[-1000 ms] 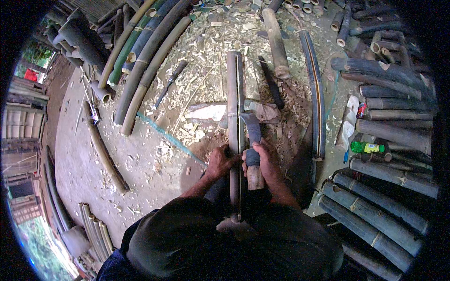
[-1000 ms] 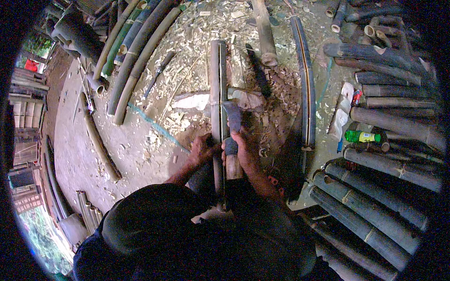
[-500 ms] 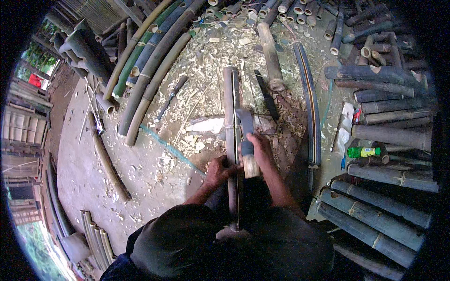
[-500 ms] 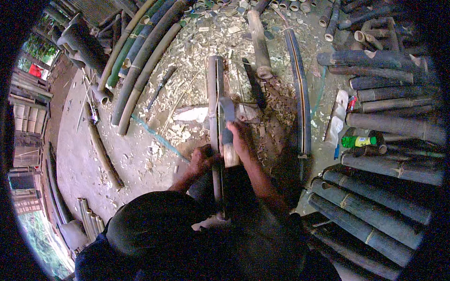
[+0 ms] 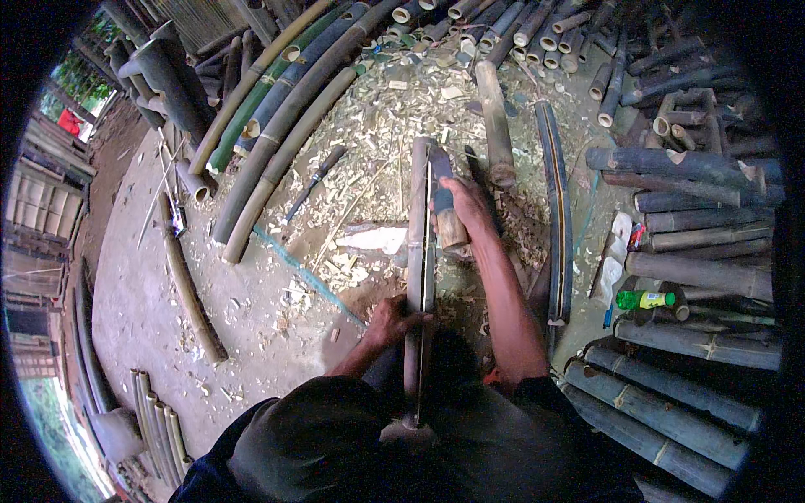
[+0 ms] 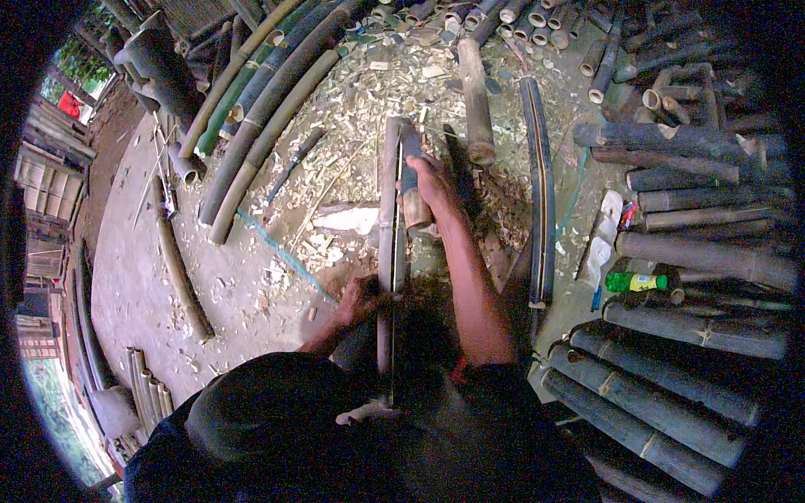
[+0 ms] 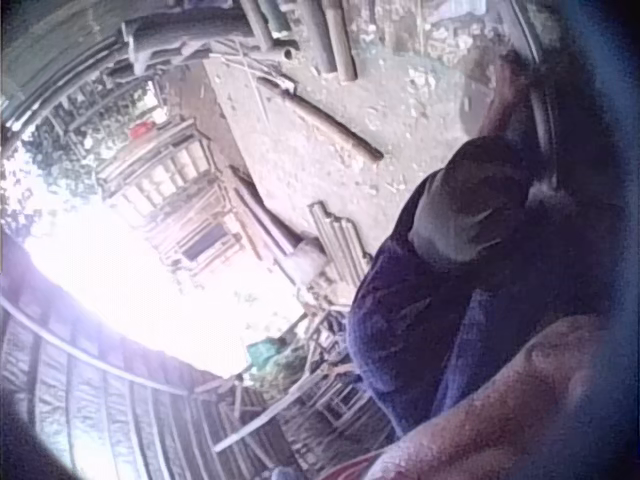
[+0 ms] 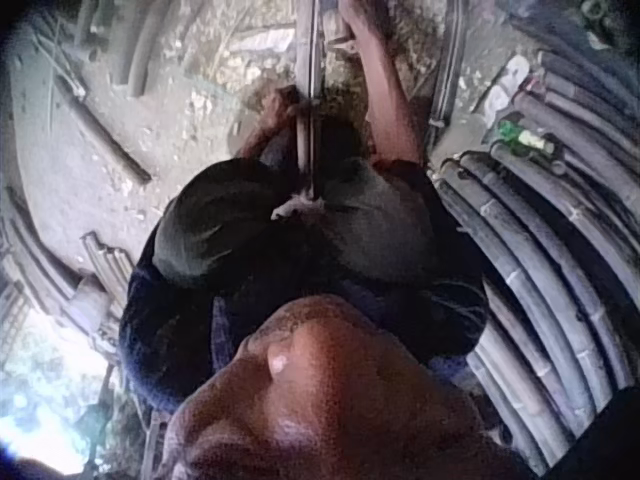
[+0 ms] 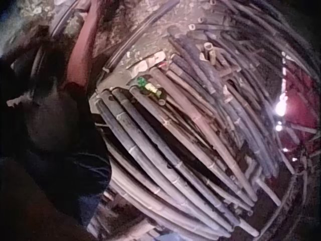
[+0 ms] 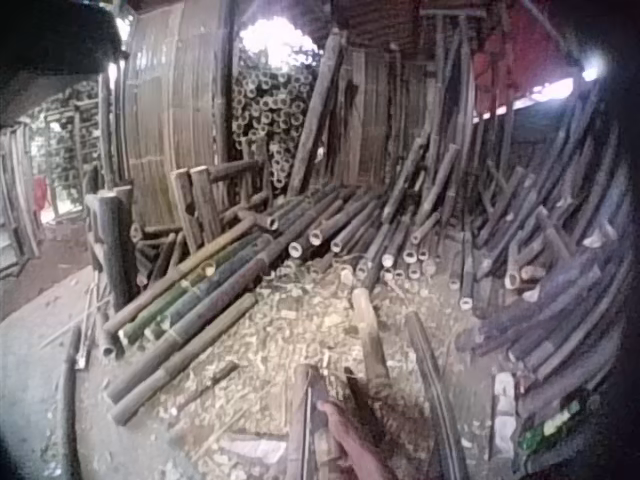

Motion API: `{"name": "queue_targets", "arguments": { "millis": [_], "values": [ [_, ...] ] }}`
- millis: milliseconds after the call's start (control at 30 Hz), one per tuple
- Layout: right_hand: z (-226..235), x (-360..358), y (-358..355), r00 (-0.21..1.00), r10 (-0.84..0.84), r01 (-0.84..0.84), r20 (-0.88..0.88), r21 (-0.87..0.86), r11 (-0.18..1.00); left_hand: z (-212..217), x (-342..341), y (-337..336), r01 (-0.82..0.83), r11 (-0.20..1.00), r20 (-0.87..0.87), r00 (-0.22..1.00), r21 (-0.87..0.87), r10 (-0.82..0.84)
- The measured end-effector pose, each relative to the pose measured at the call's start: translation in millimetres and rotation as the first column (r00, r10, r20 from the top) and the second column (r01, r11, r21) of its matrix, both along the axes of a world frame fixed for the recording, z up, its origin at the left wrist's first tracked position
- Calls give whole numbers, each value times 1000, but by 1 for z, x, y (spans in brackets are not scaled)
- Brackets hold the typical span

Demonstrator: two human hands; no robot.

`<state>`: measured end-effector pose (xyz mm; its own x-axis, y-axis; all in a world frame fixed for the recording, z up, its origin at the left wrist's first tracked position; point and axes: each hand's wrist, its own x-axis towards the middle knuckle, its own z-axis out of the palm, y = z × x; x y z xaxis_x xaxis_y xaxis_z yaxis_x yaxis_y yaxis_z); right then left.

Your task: The person splits a piece of bamboo by hammering a knife through it with another piece of bamboo and then shaves the edges of the split bamboo.

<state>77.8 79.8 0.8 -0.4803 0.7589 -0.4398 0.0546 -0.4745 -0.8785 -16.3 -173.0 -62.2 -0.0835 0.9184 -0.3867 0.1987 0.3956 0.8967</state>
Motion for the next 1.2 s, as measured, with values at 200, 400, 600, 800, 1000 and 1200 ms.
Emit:
{"name": "queue_targets", "arguments": {
  "millis": [200,400,600,800,1000,1200],
  "values": [
    [5,15,19,991,29,-56,130,214,975,-16,3,5,5,1000,114,993,10,-6],
    [28,80,-94,995,95,-93,-14,108,990,-24,5,-7,-82,997,490,868,-4,74],
    [12,101,-179,943,141,-190,302,140,972,-17,12,-2,-35,999,508,861,17,22],
    [16,97,-183,803,131,-431,582,415,801,-45,19,-8,-72,995,411,911,67,38],
    [26,94,-187,754,51,-477,655,493,728,-15,24,1,-48,997,436,900,60,17],
    [41,85,-184,671,116,-536,732,372,758,-35,24,-6,-68,985,323,946,160,13]
  ]
}}
